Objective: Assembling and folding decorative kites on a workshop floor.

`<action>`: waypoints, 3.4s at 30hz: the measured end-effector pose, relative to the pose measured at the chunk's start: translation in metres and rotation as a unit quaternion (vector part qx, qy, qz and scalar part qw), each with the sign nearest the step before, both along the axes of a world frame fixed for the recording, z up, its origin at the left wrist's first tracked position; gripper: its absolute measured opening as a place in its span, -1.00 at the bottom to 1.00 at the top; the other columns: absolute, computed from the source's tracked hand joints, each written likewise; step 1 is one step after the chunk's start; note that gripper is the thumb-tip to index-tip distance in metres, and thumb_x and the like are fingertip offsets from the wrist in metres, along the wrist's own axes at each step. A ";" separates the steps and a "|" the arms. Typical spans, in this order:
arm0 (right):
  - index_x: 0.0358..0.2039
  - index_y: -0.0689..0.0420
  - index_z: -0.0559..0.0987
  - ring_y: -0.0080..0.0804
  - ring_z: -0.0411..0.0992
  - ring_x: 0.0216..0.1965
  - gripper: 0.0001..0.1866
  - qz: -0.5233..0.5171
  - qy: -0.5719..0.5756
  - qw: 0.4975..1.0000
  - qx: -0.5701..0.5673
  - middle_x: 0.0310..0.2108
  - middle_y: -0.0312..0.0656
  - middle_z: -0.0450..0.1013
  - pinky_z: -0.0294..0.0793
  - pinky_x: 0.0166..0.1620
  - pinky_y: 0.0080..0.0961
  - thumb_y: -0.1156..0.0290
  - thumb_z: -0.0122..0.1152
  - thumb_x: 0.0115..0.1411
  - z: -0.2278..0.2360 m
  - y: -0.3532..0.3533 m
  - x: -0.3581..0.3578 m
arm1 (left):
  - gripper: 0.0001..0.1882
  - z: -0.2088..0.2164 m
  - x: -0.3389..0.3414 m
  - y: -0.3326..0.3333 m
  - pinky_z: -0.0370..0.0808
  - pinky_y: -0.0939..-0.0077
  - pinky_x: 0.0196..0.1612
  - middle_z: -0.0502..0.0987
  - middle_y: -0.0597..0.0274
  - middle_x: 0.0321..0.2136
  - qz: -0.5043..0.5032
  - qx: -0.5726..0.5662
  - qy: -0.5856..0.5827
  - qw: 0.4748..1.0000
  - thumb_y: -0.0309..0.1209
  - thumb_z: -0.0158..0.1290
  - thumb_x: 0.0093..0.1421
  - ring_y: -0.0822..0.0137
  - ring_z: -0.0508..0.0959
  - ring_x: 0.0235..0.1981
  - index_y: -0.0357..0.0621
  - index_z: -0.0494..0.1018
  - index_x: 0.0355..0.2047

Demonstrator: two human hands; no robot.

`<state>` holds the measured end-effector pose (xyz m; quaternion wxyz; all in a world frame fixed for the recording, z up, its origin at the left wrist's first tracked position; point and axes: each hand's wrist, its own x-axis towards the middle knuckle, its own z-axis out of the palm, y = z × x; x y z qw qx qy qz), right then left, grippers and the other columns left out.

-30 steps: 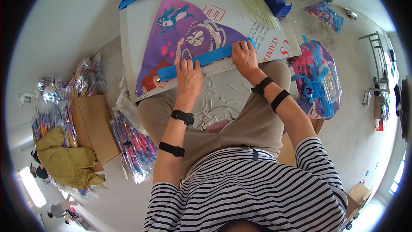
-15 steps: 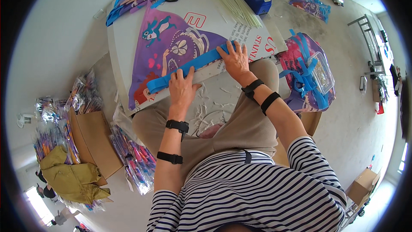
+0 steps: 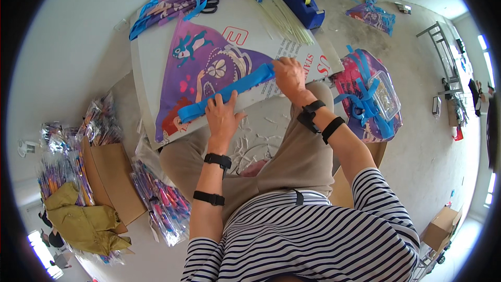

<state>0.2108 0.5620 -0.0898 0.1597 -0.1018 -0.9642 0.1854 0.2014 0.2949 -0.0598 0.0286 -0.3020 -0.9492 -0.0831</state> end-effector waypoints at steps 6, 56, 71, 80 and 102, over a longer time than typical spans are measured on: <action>-0.22 0.11 0.71 0.03 0.54 -0.02 -0.75 -0.279 -0.033 0.959 0.045 -0.20 -0.02 0.58 0.57 -0.07 -0.11 0.43 0.16 0.10 0.025 0.090 -0.066 | -0.18 -0.002 0.000 0.001 0.42 -0.01 -0.03 0.32 0.01 -0.06 0.001 0.023 0.007 1.000 -0.11 0.45 -0.05 -0.12 0.35 -0.04 0.21 0.43 0.27; -0.49 0.03 0.49 -0.21 0.49 -0.38 -0.90 0.203 0.142 0.960 0.129 -0.45 -0.25 0.36 0.48 -0.34 -0.26 0.53 0.20 -0.03 0.049 -0.035 -0.020 | -0.11 -0.015 0.008 -0.002 0.31 -0.19 0.16 0.35 -0.08 0.07 0.036 0.060 0.017 0.997 -0.07 0.47 -0.09 -0.19 0.35 0.14 0.19 0.39 0.29; -0.45 0.01 0.48 -0.26 0.46 -0.29 -0.84 0.202 0.092 0.956 0.192 -0.38 -0.25 0.35 0.47 -0.19 -0.26 0.46 0.30 -0.03 -0.002 -0.019 -0.022 | 0.08 -0.005 0.003 0.001 0.36 -0.01 0.12 0.39 -0.05 0.04 0.036 0.089 -0.007 0.995 -0.04 0.50 -0.17 -0.09 0.39 0.06 -0.09 0.28 0.34; -0.49 0.02 0.52 -0.26 0.44 -0.28 -0.92 0.194 0.102 0.957 0.191 -0.38 -0.26 0.37 0.45 -0.18 -0.30 0.46 0.26 -0.03 -0.004 -0.015 -0.019 | 0.07 -0.003 0.003 0.003 0.37 0.02 0.06 0.39 0.05 -0.03 0.045 0.051 -0.004 0.998 0.00 0.50 -0.19 -0.05 0.39 0.01 -0.30 0.32 0.25; -0.46 0.06 0.54 -0.25 0.48 -0.28 -0.92 0.207 0.141 0.957 0.144 -0.38 -0.22 0.41 0.43 -0.25 -0.29 0.48 0.21 -0.05 0.004 -0.073 -0.040 | 0.06 -0.011 0.007 0.002 0.28 -0.09 0.17 0.40 -0.06 0.04 0.050 0.076 -0.003 0.996 -0.04 0.51 -0.23 -0.07 0.38 0.08 -0.32 0.33 0.22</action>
